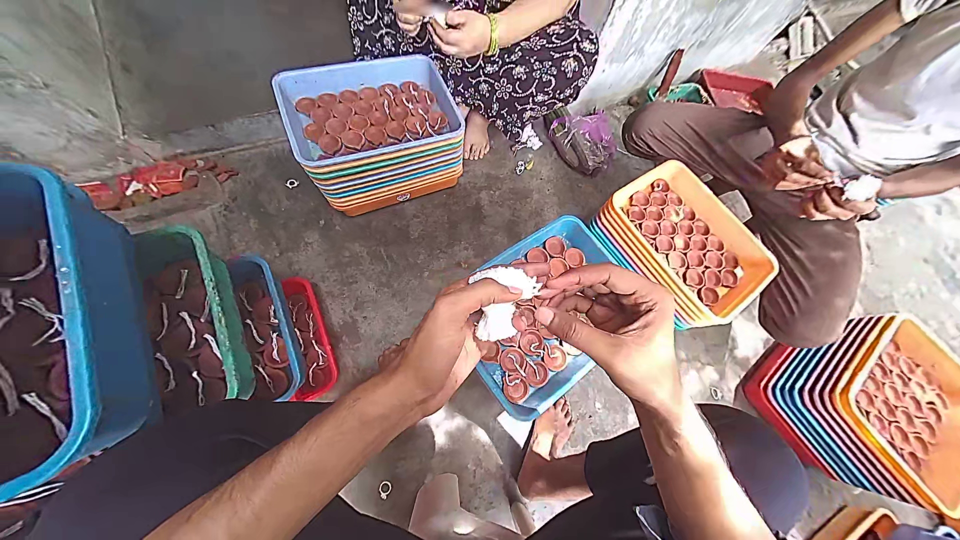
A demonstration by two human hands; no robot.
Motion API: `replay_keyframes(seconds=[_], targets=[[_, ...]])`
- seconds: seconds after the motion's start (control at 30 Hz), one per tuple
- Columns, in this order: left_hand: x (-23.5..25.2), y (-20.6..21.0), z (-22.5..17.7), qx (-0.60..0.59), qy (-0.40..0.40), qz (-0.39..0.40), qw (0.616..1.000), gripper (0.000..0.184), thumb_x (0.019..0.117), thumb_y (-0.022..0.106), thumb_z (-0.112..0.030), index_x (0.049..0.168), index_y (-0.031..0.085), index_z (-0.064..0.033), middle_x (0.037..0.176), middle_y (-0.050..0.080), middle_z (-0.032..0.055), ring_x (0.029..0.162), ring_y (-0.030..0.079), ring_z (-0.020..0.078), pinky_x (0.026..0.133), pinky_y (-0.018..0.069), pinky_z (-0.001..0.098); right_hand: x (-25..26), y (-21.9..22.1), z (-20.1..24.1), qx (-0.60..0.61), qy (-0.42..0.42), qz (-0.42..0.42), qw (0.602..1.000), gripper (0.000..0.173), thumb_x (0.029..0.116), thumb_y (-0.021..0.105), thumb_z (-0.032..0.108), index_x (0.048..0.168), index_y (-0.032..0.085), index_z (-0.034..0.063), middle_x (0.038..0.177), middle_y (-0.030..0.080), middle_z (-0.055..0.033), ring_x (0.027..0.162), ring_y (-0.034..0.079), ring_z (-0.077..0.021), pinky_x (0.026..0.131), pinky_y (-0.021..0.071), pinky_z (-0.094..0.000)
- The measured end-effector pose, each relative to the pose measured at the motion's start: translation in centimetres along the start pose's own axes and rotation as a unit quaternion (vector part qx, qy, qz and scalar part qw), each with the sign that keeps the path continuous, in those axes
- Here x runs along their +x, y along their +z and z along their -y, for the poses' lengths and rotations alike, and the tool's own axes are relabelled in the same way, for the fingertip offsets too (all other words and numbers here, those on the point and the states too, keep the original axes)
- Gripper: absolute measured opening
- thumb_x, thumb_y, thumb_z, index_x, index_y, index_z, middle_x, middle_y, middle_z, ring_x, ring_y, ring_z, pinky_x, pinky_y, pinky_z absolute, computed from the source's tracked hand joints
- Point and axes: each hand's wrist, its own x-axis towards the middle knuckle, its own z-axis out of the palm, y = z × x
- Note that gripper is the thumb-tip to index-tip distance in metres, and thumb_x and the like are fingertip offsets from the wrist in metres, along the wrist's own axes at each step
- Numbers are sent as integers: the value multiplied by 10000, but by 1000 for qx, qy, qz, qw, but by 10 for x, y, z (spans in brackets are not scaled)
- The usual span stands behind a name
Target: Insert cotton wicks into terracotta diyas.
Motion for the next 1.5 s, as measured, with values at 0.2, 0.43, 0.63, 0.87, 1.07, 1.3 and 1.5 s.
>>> replay_keyframes(seconds=[0.2,0.43,0.63,0.87,1.07,1.3,1.5], targets=[[-2,3,1,7,0,-11,1000,317,1030,445,-143,1221,681,-51,1015,681,105,861,660,143,815,570,274,-1,7,0,-26,-33,-18,999,277,826,808,-27,1089,722,-31,1002,746,-123,820,735,-193,755,653,-341],[-3,2,0,23,-5,-6,1000,338,1043,427,-144,1253,671,-43,1023,672,113,875,652,156,826,565,284,-1,10,-2,-33,-7,-25,999,152,857,782,-24,1004,742,-25,929,746,-93,782,724,-166,739,650,-324],[-3,2,0,17,5,-15,1000,294,1066,426,-159,1131,686,-37,948,674,100,830,653,140,801,566,269,-1,5,-3,-16,23,-7,1000,143,875,757,-31,1017,747,-14,937,752,-88,783,728,-155,746,648,-313],[1,-2,2,67,50,-23,996,245,961,672,-47,1202,708,-25,1030,704,139,870,666,177,832,571,295,0,1,-6,17,44,2,999,154,894,739,-31,1048,744,-22,935,750,-108,768,730,-163,730,648,-320],[2,-4,2,67,64,-46,995,238,978,673,-75,1206,719,-23,1016,714,133,830,668,165,804,577,288,-1,-1,-9,33,58,9,998,151,923,724,0,1070,743,-32,955,751,-136,802,740,-200,763,651,-349],[2,-4,2,69,68,-51,994,202,963,677,-56,1155,720,-12,1003,707,148,833,671,195,785,585,310,-1,-2,-9,45,43,16,998,258,876,754,-37,1132,729,-27,1040,743,-127,826,731,-168,766,647,-315],[1,-4,2,77,72,-47,993,196,956,666,-46,1141,722,-14,974,702,137,810,658,177,771,577,296,0,0,-8,33,29,14,999,220,892,730,-46,1112,732,-37,1037,746,-115,829,730,-155,768,643,-302]])
